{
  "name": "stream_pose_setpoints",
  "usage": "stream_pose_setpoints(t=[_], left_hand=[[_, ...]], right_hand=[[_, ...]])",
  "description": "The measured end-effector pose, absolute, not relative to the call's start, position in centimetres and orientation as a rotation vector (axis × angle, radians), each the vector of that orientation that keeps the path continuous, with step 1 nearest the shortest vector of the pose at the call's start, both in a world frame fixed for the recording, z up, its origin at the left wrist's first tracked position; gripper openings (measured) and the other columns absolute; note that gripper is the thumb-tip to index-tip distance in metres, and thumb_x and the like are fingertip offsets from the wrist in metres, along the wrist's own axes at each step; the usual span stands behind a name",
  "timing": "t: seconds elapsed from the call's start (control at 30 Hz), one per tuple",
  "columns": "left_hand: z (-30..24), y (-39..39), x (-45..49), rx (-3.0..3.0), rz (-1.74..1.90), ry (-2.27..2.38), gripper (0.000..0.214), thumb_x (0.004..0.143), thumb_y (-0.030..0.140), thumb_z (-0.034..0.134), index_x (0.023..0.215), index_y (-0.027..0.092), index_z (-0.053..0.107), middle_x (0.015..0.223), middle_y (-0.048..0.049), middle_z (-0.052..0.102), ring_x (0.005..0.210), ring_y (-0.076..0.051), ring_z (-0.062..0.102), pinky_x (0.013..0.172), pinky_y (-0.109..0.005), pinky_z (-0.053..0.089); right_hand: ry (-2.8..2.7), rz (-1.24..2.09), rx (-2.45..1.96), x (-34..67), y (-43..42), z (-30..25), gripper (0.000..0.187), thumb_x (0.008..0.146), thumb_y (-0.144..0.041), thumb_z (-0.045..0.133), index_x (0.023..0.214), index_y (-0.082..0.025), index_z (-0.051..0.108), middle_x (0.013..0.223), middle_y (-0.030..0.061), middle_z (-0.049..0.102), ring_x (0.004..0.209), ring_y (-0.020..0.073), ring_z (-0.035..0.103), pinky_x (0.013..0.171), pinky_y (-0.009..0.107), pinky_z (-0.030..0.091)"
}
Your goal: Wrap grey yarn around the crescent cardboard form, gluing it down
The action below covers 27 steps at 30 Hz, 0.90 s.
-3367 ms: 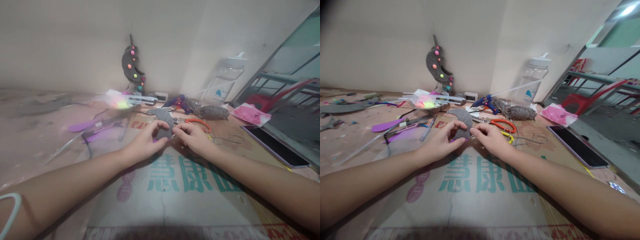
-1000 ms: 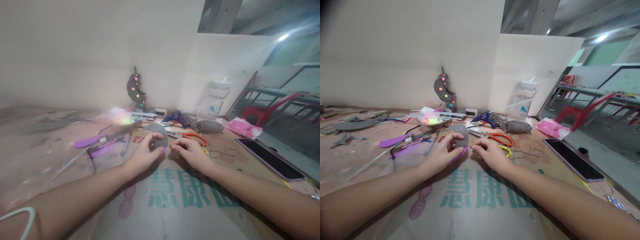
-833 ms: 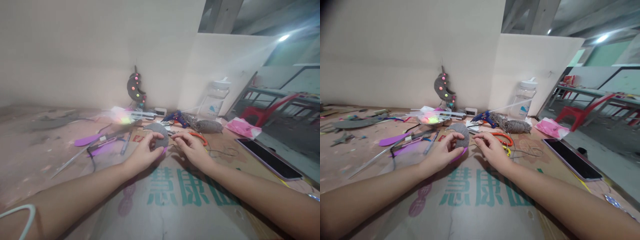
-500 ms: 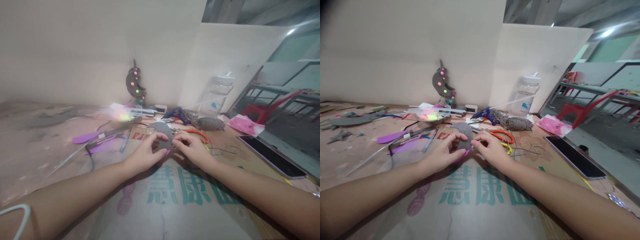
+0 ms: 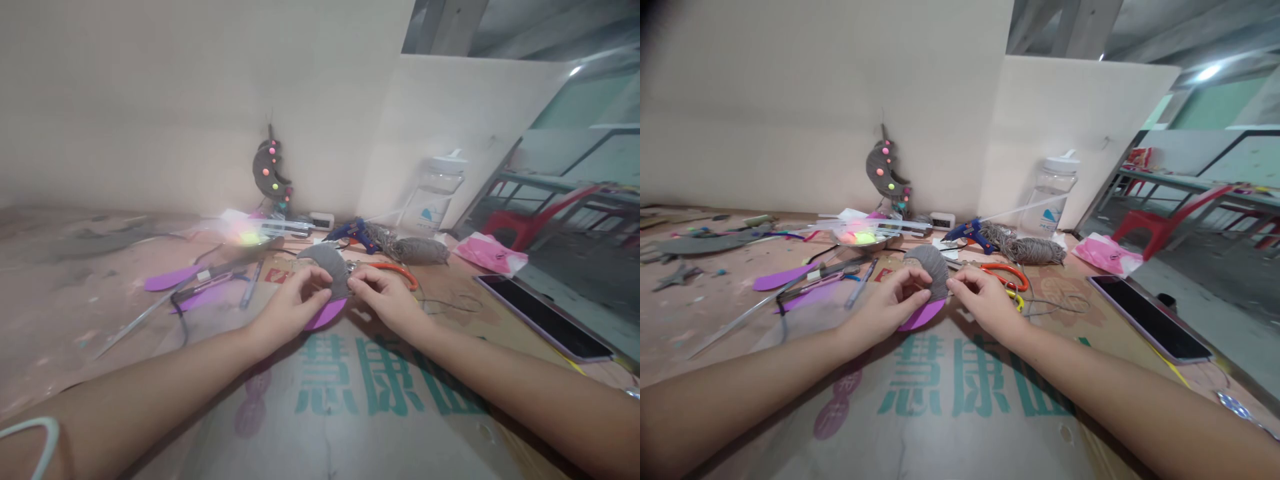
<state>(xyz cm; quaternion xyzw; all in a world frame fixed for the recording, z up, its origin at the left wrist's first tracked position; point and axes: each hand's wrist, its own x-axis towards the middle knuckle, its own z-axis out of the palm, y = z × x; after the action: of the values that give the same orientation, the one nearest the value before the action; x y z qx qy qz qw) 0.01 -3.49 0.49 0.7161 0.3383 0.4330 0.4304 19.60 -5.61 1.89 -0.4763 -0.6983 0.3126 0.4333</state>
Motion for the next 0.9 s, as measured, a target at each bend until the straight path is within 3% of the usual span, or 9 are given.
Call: stream_pose_setpoints(t=[0.13,0.23,0.4,0.53,0.73,0.9], left_hand=[[0.7,-3.5,-0.1,1.76,1.094,0.898,0.019,0.084,0.03,0.058,0.1,0.019,0.056,0.102,-0.0043,0.062,0.093,-0.017,0.058,0.084,-0.029,0.044],[0.5,-3.3,-0.1,1.768,1.117,0.907,0.018,0.085,0.028,0.056,0.101,0.019,0.055,0.103,-0.0041,0.06,0.094,-0.016,0.058,0.086,-0.029,0.044],[0.1,-3.0,0.0,1.731,1.139,0.838,0.015,0.086,0.026,0.056,0.098,0.018,0.054,0.099,-0.0037,0.06,0.094,-0.016,0.059,0.087,-0.029,0.045],[0.2,-3.3,0.0,1.704,1.126,0.813,0.019,0.085,0.028,0.058,0.101,0.018,0.055,0.104,-0.0062,0.062,0.098,-0.017,0.06,0.091,-0.033,0.045],[0.9,-3.4,0.0,1.732,1.17,0.906,0.016,0.084,0.026,0.058,0.098,0.018,0.055,0.102,-0.005,0.063,0.093,-0.016,0.06,0.085,-0.03,0.047],[0.7,-2.9,-0.1,1.707,1.206,0.919,0.016,0.084,0.027,0.058,0.096,0.017,0.053,0.099,-0.0041,0.06,0.089,-0.015,0.059,0.082,-0.029,0.047]], right_hand=[[-1.645,0.735,-1.228,19.8,-5.4,2.1,0.031,0.091,-0.045,0.05,0.091,-0.018,0.065,0.082,0.0023,0.064,0.062,0.0127,0.052,0.056,0.025,0.04],[-1.659,0.689,-1.193,20.3,-5.1,2.4,0.027,0.09,-0.04,0.053,0.102,-0.019,0.065,0.099,0.0045,0.068,0.079,0.0154,0.06,0.068,0.027,0.046],[-1.819,0.487,-1.221,20.6,-5.0,2.5,0.027,0.093,-0.037,0.049,0.092,-0.019,0.069,0.098,0.0061,0.071,0.1,0.0217,0.061,0.089,0.034,0.046],[-1.886,0.454,-1.142,20.3,-5.5,2.3,0.03,0.095,-0.036,0.045,0.093,-0.019,0.069,0.098,0.0061,0.071,0.098,0.0215,0.063,0.091,0.035,0.046],[-1.859,0.612,-1.131,19.9,-5.9,1.6,0.026,0.095,-0.034,0.045,0.101,-0.02,0.066,0.101,0.0058,0.07,0.098,0.02,0.063,0.09,0.035,0.047],[-1.797,0.72,-1.203,19.8,-5.7,1.4,0.031,0.083,-0.033,0.062,0.111,-0.019,0.059,0.096,0.0049,0.067,0.092,0.0192,0.064,0.085,0.034,0.049]])
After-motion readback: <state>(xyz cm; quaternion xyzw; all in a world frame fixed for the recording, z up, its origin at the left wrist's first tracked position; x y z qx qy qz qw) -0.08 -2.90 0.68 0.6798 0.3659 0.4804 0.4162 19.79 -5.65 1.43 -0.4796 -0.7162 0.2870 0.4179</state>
